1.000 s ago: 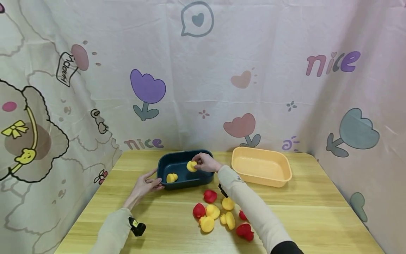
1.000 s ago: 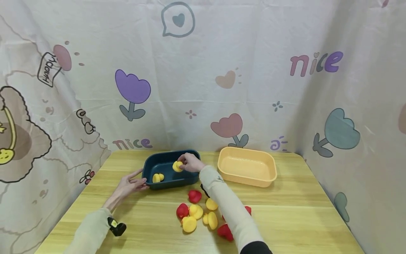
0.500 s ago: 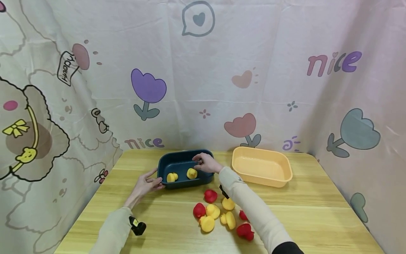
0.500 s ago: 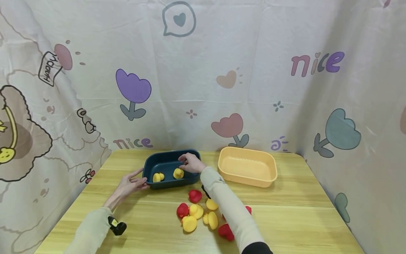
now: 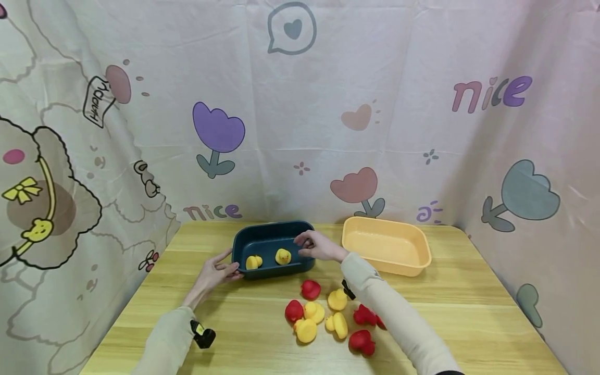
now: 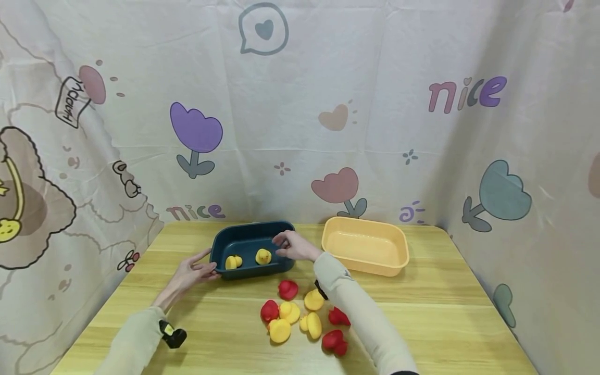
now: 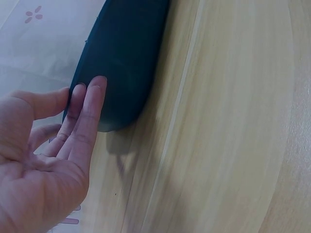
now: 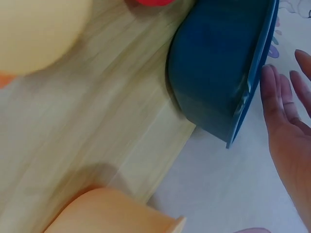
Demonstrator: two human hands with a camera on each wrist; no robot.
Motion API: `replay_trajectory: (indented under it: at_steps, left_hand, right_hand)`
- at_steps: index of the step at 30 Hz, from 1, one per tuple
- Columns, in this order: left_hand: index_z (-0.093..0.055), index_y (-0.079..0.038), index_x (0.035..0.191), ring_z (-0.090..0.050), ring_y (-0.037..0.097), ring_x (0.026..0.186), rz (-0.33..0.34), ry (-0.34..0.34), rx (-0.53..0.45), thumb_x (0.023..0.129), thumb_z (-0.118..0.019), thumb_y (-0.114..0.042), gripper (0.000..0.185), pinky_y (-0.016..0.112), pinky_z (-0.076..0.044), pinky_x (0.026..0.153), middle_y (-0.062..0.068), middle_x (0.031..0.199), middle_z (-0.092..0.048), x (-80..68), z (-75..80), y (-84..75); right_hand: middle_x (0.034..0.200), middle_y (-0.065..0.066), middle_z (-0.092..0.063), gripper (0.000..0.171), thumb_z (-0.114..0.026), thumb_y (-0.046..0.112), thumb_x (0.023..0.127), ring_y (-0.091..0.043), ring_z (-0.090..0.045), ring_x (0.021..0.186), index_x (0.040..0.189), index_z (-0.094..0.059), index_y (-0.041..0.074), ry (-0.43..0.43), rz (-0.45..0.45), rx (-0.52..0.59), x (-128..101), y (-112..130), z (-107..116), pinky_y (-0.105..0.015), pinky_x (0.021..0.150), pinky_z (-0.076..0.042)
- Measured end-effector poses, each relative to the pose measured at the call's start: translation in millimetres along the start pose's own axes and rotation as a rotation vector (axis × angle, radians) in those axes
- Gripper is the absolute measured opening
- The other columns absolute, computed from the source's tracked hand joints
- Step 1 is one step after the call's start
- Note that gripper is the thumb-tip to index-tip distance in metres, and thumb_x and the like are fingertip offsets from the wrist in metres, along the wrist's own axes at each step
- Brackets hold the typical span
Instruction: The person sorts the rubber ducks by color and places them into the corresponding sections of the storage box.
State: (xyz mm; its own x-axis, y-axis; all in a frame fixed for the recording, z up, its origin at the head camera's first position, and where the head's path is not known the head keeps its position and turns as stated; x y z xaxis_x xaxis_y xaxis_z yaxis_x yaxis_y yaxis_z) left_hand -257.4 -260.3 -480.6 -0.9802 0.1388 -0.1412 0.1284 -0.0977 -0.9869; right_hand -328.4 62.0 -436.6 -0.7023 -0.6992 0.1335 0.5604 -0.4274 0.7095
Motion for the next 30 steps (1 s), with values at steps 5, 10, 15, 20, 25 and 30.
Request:
replay_trajectory:
  at_steps: [5, 10, 15, 20, 25, 30]
  left_hand:
    - [-0.013, 0.002, 0.160, -0.076, 0.014, 0.083, -0.030, 0.024, -0.016, 0.100, -0.061, -0.009, 0.077, 0.034, -0.063, 0.087, 0.015, 0.103, -0.075, 1.7, 3.4, 3.6]
    - [-0.013, 0.001, 0.160, -0.076, 0.014, 0.085, -0.027, 0.018, 0.000, 0.100, -0.061, -0.010, 0.077, 0.035, -0.063, 0.088, 0.014, 0.103, -0.075, 2.3, 4.9, 5.2]
    - [-0.018, -0.003, 0.161, -0.076, 0.015, 0.086, -0.005, -0.008, 0.023, 0.102, -0.057, -0.007, 0.070, 0.036, -0.062, 0.090, 0.011, 0.102, -0.075, 1.0, 2.5, 3.7]
    - [-0.019, -0.003, 0.160, -0.076, 0.015, 0.085, 0.001, -0.014, 0.002, 0.102, -0.057, -0.007, 0.070, 0.036, -0.062, 0.091, 0.019, 0.107, -0.073, 1.2, 1.7, 3.9]
    - [-0.019, -0.003, 0.160, -0.076, 0.013, 0.084, -0.001, -0.017, -0.002, 0.102, -0.057, -0.006, 0.070, 0.035, -0.063, 0.090, 0.020, 0.107, -0.073, 1.3, 1.8, 5.3]
    - [-0.019, -0.002, 0.160, -0.076, 0.012, 0.083, -0.013, -0.009, -0.015, 0.101, -0.058, -0.006, 0.071, 0.033, -0.063, 0.088, 0.012, 0.100, -0.075, 1.0, 2.0, 5.1]
  right_hand:
    - [0.121, -0.030, -0.063, 0.032, -0.065, 0.004, 0.095, -0.023, -0.064, 0.096, 0.124, -0.062, -0.007, 0.014, -0.009, 0.021, -16.7, -3.5, 3.0, -0.030, 0.091, -0.059]
    - [0.121, -0.030, -0.064, 0.030, -0.066, 0.004, 0.095, -0.025, -0.065, 0.098, 0.124, -0.063, -0.006, 0.013, -0.001, 0.049, -35.2, -5.5, 7.3, -0.034, 0.092, -0.061]
    - [0.119, -0.029, -0.065, 0.030, -0.066, 0.005, 0.095, -0.022, -0.066, 0.096, 0.123, -0.063, -0.006, 0.023, 0.004, 0.072, -55.7, -10.0, 10.5, -0.036, 0.093, -0.061]
    - [0.116, -0.030, -0.065, 0.029, -0.066, 0.004, 0.095, -0.019, -0.067, 0.094, 0.122, -0.063, -0.006, 0.030, 0.007, 0.075, -76.2, -18.7, 13.5, -0.030, 0.090, -0.061]
    - [0.114, -0.030, -0.065, 0.031, -0.068, 0.003, 0.093, -0.017, -0.067, 0.093, 0.122, -0.064, -0.005, 0.022, 0.000, 0.109, -95.8, -26.6, 16.7, -0.024, 0.088, -0.060]
    - [0.115, -0.033, -0.064, 0.033, -0.068, 0.002, 0.093, -0.017, -0.067, 0.094, 0.123, -0.061, -0.009, 0.024, -0.014, 0.156, -111.5, -32.5, 20.2, -0.021, 0.088, -0.059]
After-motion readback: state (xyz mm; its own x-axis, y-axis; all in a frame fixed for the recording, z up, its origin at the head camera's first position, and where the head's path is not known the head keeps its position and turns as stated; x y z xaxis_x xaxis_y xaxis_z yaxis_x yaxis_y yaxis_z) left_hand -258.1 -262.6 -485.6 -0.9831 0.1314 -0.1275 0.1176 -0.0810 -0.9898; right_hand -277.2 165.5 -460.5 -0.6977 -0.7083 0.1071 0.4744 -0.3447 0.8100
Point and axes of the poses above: each hand's wrist, its own x-axis towards the middle knuckle, its own z-axis out of the back of the hand, y = z × x, the point moved 2 cm from there along x, towards the middle knuckle
